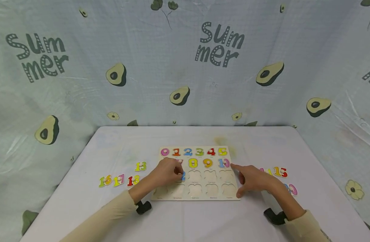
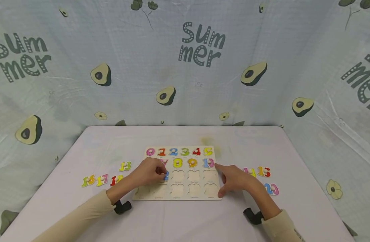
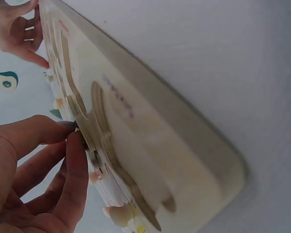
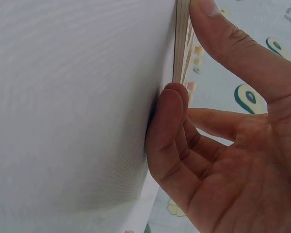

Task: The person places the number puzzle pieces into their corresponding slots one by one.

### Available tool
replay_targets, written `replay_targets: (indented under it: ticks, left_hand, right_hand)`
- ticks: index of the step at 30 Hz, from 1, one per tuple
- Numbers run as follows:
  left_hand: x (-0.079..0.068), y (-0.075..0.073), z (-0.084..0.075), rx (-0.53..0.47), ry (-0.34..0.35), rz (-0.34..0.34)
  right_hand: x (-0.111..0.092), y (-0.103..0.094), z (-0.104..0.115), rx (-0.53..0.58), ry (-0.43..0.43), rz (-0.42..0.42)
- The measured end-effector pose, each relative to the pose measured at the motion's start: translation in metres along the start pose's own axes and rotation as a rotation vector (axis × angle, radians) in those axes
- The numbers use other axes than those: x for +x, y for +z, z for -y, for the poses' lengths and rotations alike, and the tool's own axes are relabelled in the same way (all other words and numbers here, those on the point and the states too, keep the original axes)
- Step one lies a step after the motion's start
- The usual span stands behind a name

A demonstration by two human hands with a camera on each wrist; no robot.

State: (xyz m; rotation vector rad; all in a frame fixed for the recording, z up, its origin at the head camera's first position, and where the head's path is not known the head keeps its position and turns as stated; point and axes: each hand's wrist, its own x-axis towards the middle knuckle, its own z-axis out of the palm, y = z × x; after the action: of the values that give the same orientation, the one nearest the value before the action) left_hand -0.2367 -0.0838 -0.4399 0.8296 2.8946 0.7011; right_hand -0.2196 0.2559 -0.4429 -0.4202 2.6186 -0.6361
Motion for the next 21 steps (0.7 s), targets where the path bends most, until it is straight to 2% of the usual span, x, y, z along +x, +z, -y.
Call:
replay_targets:
  ticks: [4,8,10,13,15,18,21]
  left_hand:
    - [-0.001,0.001,-0.001,0.003,-0.026,-0.008]
    - [-0.003,0.003,0.001,0.026,-0.025,-0.002]
    - [-0.004,0.001,0.003,0.004,-0.033,0.001]
    - [-0.008,-0.007,0.008,-0.067,-0.067,-0.038]
    - [-0.013,-0.017,0.017,-0.095,-0.101,-0.101]
    - [-0.022,-0.034,0.038,-0.045,-0.175,-0.205]
    - [-0.034,-0.048,0.062,0.056,-0.298,-0.224]
  right_hand:
    - [0.000,-0.001,0.000,-0.002,-0.006,0.005]
    - [-0.001,-0.001,0.002,0.005,-0.012,0.008]
    - [-0.001,-0.002,0.003,0.011,-0.011,0.008]
    - [-0.002,-0.001,0.003,0.013,-0.007,0.007]
    - [-0.002,-0.001,0.003,0.012,-0.004,0.007]
    - [-0.001,0.000,0.003,0.008,-0.001,0.004]
    - [-0.001,-0.001,0.004,0.002,0.004,0.000]
